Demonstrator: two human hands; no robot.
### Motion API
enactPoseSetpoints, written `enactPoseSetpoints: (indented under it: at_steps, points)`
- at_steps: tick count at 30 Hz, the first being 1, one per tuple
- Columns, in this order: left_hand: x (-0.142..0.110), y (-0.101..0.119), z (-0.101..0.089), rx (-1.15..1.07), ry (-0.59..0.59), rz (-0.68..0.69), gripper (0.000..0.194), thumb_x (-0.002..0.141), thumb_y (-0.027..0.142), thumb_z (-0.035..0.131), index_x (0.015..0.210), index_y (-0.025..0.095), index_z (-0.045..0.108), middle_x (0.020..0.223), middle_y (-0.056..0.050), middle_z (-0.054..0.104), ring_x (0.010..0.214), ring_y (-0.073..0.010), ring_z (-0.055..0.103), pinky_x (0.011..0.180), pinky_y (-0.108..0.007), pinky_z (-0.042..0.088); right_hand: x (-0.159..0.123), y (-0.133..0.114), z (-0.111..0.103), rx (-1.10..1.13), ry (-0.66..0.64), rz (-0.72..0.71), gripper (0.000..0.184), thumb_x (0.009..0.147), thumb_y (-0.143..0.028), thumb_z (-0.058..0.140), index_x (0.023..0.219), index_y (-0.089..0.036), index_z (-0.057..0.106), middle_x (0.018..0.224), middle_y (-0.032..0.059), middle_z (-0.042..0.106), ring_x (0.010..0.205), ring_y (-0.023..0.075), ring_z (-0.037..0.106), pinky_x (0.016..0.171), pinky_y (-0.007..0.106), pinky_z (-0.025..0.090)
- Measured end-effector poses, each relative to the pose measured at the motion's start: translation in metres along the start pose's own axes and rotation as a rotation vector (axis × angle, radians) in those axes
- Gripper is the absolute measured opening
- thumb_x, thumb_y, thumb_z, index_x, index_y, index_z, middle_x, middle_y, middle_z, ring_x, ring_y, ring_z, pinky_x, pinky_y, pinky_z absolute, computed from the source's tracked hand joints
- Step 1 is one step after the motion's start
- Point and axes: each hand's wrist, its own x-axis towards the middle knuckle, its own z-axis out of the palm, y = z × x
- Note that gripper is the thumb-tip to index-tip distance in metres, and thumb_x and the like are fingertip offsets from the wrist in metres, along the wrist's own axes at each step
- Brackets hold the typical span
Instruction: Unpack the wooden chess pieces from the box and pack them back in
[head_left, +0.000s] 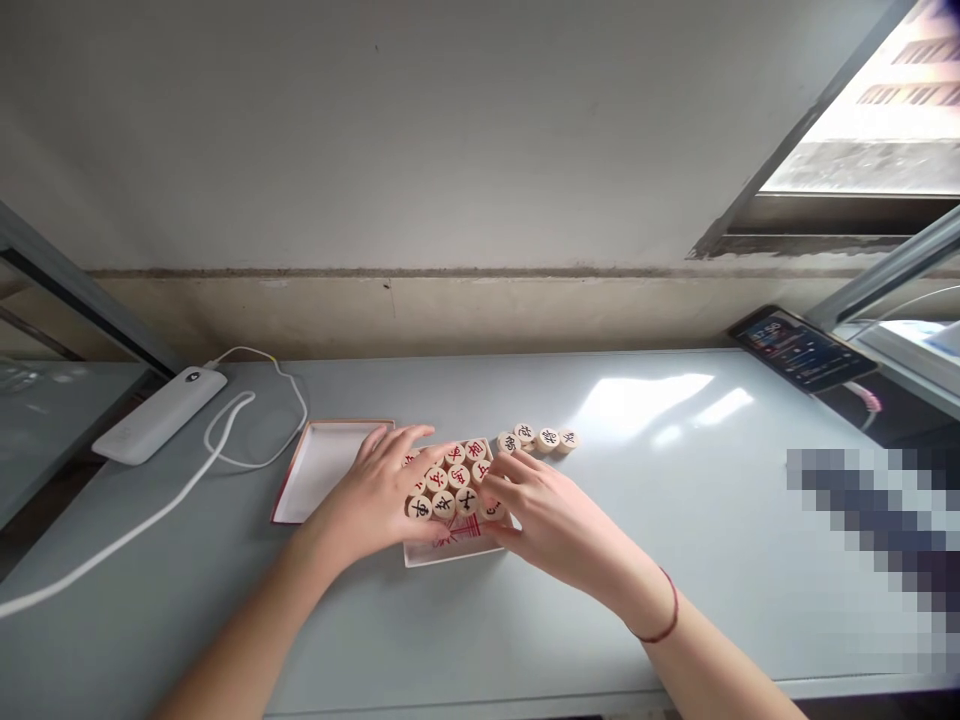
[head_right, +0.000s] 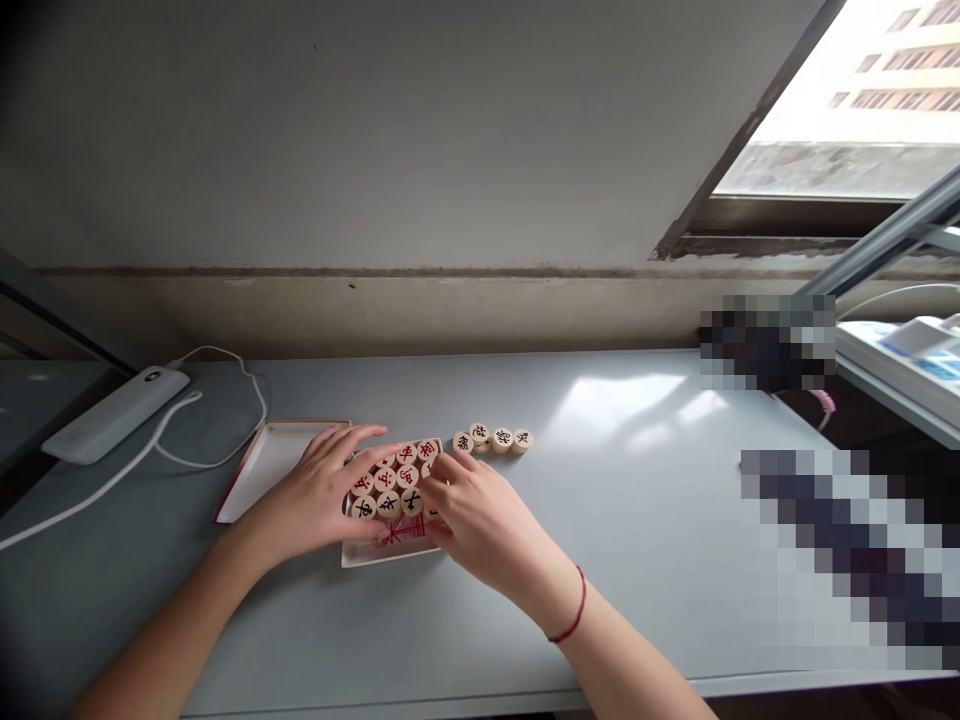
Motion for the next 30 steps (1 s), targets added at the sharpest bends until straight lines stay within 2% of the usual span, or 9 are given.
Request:
enactPoseSetpoints:
  at_steps: [8, 11, 13, 14, 17, 19, 26, 28, 30]
  points:
    - [-0.001, -0.003, 0.003, -0.038, -0.176, -0.094, 0.076, 0.074, 0.044, 0.07, 0.14, 0.034, 0.036, 0.138, -0.006, 0.047, 0.126, -0.0328, 0.042, 0.109, -0.055, 0.025, 0.005, 0.006, 0.004, -0.038, 0.008, 0.028, 0.015, 0.076, -0.008, 0.059, 0.07, -0.019, 0.051, 0.073, 0.0023, 0.056, 0.069, 0.017, 0.051, 0.056, 0.027, 0.039]
    - [0.0, 0.0, 0.001, -0.051, -0.245, -0.133, 0.072, 0.077, 0.042, 0.066, 0.141, 0.033, 0.034, 0.139, -0.005, 0.046, 0.128, -0.0328, 0.041, 0.108, -0.054, 0.025, 0.004, 0.012, -0.003, 0.066, -0.036, 0.039, 0.012, 0.08, -0.017, 0.061, 0.072, -0.02, 0.053, 0.075, 0.0014, 0.057, 0.069, 0.0156, 0.053, 0.057, 0.026, 0.042]
    - [0.001, 0.002, -0.001, -0.054, -0.255, -0.147, 0.07, 0.078, 0.041, 0.065, 0.141, 0.032, 0.035, 0.139, -0.005, 0.045, 0.126, -0.0328, 0.042, 0.108, -0.053, 0.026, 0.002, 0.02, -0.008, 0.147, -0.03, 0.069, 0.005, 0.085, -0.025, 0.058, 0.082, -0.021, 0.056, 0.085, 0.0019, 0.06, 0.068, 0.0136, 0.056, 0.058, 0.025, 0.044]
    - [0.002, 0.002, -0.001, -0.057, -0.252, -0.15, 0.069, 0.078, 0.04, 0.064, 0.141, 0.032, 0.035, 0.139, -0.005, 0.045, 0.124, -0.0328, 0.043, 0.107, -0.053, 0.027, 0.002, 0.024, -0.01, 0.156, -0.009, 0.097, 0.007, 0.087, -0.026, 0.054, 0.091, -0.021, 0.057, 0.094, 0.0031, 0.061, 0.067, 0.0126, 0.057, 0.059, 0.026, 0.046]
    - [0.002, 0.003, 0.0, -0.069, -0.237, -0.142, 0.067, 0.079, 0.038, 0.063, 0.14, 0.032, 0.036, 0.137, -0.006, 0.047, 0.12, -0.032, 0.047, 0.106, -0.051, 0.03, 0.003, 0.038, -0.007, 0.053, 0.045, 0.185, 0.033, 0.088, -0.019, 0.046, 0.12, -0.021, 0.051, 0.124, 0.0095, 0.055, 0.062, 0.0112, 0.059, 0.058, 0.029, 0.047]
    - [0.002, 0.002, 0.001, -0.072, -0.225, -0.129, 0.066, 0.079, 0.036, 0.063, 0.14, 0.031, 0.037, 0.136, -0.006, 0.047, 0.12, -0.0311, 0.047, 0.107, -0.052, 0.028, 0.007, 0.043, 0.0, -0.029, 0.028, 0.217, 0.043, 0.087, -0.016, 0.045, 0.13, -0.02, 0.046, 0.134, 0.0118, 0.051, 0.064, 0.0131, 0.062, 0.056, 0.03, 0.047]
    - [-0.001, -0.002, 0.005, -0.043, -0.161, -0.073, 0.072, 0.077, 0.042, 0.068, 0.14, 0.028, 0.036, 0.138, -0.009, 0.046, 0.123, -0.0324, 0.045, 0.105, -0.054, 0.032, 0.014, 0.047, 0.014, -0.085, -0.036, 0.232, 0.038, 0.09, -0.01, 0.038, 0.123, -0.018, 0.054, 0.12, 0.01, 0.061, 0.068, 0.0162, 0.065, 0.051, 0.028, 0.044]
    - [0.0, -0.002, 0.003, -0.03, -0.065, -0.007, 0.074, 0.075, 0.047, 0.07, 0.139, 0.028, 0.038, 0.14, -0.01, 0.044, 0.126, -0.0333, 0.042, 0.105, -0.053, 0.034, 0.013, 0.047, 0.012, -0.026, 0.013, 0.229, 0.034, 0.09, -0.011, 0.04, 0.118, -0.018, 0.056, 0.115, 0.0095, 0.064, 0.066, 0.0151, 0.064, 0.052, 0.028, 0.044]
    - [0.0, 0.0, 0.001, -0.023, 0.062, 0.057, 0.069, 0.078, 0.049, 0.067, 0.137, 0.026, 0.039, 0.139, -0.012, 0.044, 0.126, -0.0318, 0.042, 0.104, -0.051, 0.038, 0.012, 0.043, 0.009, 0.103, 0.136, 0.23, 0.028, 0.09, -0.016, 0.044, 0.114, -0.019, 0.058, 0.107, 0.0083, 0.066, 0.061, 0.0124, 0.06, 0.054, 0.027, 0.044]
